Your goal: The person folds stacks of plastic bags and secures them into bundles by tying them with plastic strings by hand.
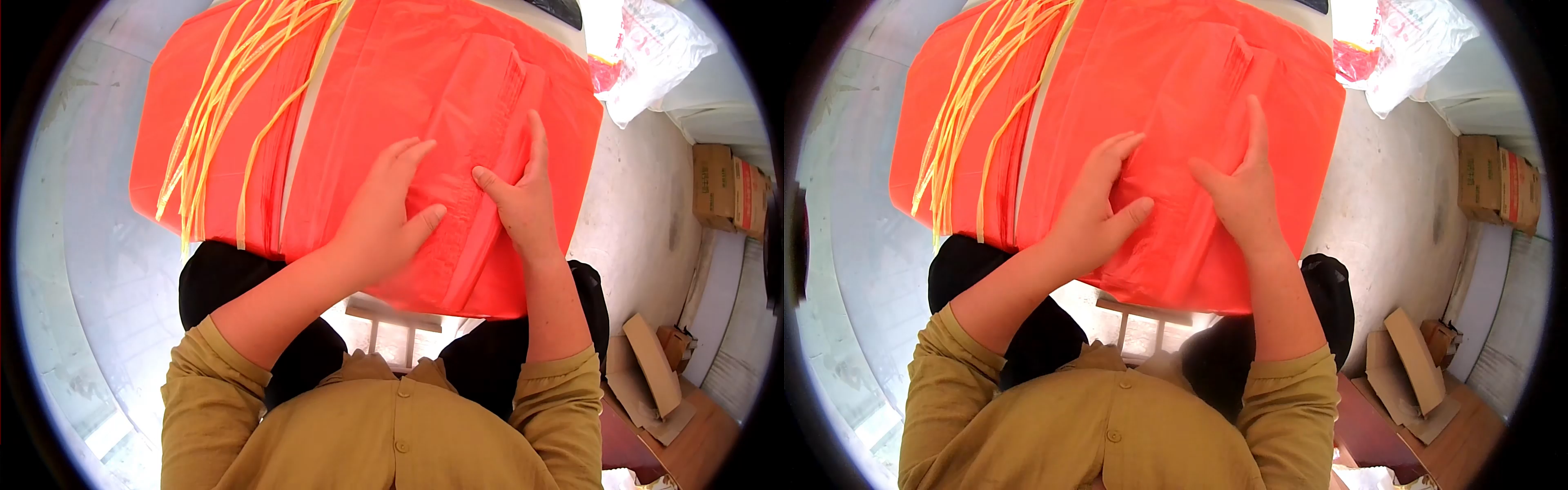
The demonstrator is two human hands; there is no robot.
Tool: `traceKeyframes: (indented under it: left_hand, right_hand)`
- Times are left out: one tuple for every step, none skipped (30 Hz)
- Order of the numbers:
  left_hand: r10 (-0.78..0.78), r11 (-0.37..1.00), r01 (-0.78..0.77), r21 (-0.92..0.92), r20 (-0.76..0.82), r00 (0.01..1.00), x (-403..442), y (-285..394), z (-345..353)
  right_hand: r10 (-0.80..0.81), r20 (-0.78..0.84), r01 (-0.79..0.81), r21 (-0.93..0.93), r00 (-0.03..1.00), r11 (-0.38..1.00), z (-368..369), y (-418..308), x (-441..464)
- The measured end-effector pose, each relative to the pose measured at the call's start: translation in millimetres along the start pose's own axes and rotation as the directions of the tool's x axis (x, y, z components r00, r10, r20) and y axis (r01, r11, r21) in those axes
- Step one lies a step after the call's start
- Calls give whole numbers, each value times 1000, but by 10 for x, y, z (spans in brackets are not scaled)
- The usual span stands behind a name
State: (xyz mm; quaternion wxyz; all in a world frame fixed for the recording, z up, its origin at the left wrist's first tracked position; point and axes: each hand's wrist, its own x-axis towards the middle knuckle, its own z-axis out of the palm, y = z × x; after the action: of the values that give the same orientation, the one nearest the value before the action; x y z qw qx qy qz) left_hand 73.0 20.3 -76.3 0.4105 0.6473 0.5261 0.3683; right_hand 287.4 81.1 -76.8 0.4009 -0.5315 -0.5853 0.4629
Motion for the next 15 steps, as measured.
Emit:
traceKeyframes:
  left_hand:
    - [-16,995,15,-95,-8,1000,8,-99,33]
    - [-32,981,29,-190,-16,999,6,-157,52]
    - [-82,969,77,-237,-12,997,10,-111,36]
    - [-131,951,124,-283,-5,991,19,-23,7]
    - [-179,929,170,-328,3,984,24,27,-12]
    - [-190,920,183,-346,15,982,31,27,-23]
    - [-200,911,196,-364,26,979,45,19,-39]
    - [-211,901,209,-381,38,977,55,12,-51]
    - [-231,897,230,-378,44,972,56,4,-60]
    - [-251,892,251,-375,49,967,55,-7,-66]
    - [-272,887,272,-372,55,961,55,-15,-73]
    - [-298,872,302,-385,72,952,61,-1,-92]
    - [-325,855,332,-398,89,942,71,31,-122]
    - [-350,837,362,-410,106,931,80,49,-145]
    - [-377,830,393,-396,122,918,87,44,-162]
  right_hand:
    - [-6,1,6,26,1000,1000,8,-1,1]
    - [-13,-1,13,24,1000,1000,13,-8,1]
    - [-20,-3,21,23,1000,1000,16,-21,1]
    - [-27,-5,27,22,1000,999,20,-33,1]
    - [-39,-11,40,23,999,999,28,-41,0]
    - [-51,-17,52,24,999,998,40,-48,-2]
    - [-64,-23,64,26,998,998,51,-57,-5]
    - [-54,-18,55,63,998,997,57,-75,-9]
    - [-45,-12,46,100,999,994,61,-100,-13]
    - [-36,-6,36,136,999,990,63,-120,-12]
    - [-16,-7,17,169,1000,985,62,-131,-8]
    - [4,-8,-3,202,1000,979,59,-138,-4]
    - [24,-7,-22,235,1000,972,55,-145,0]
    - [43,-10,-39,247,999,968,47,-152,3]
    - [62,-12,-57,260,998,964,35,-157,5]
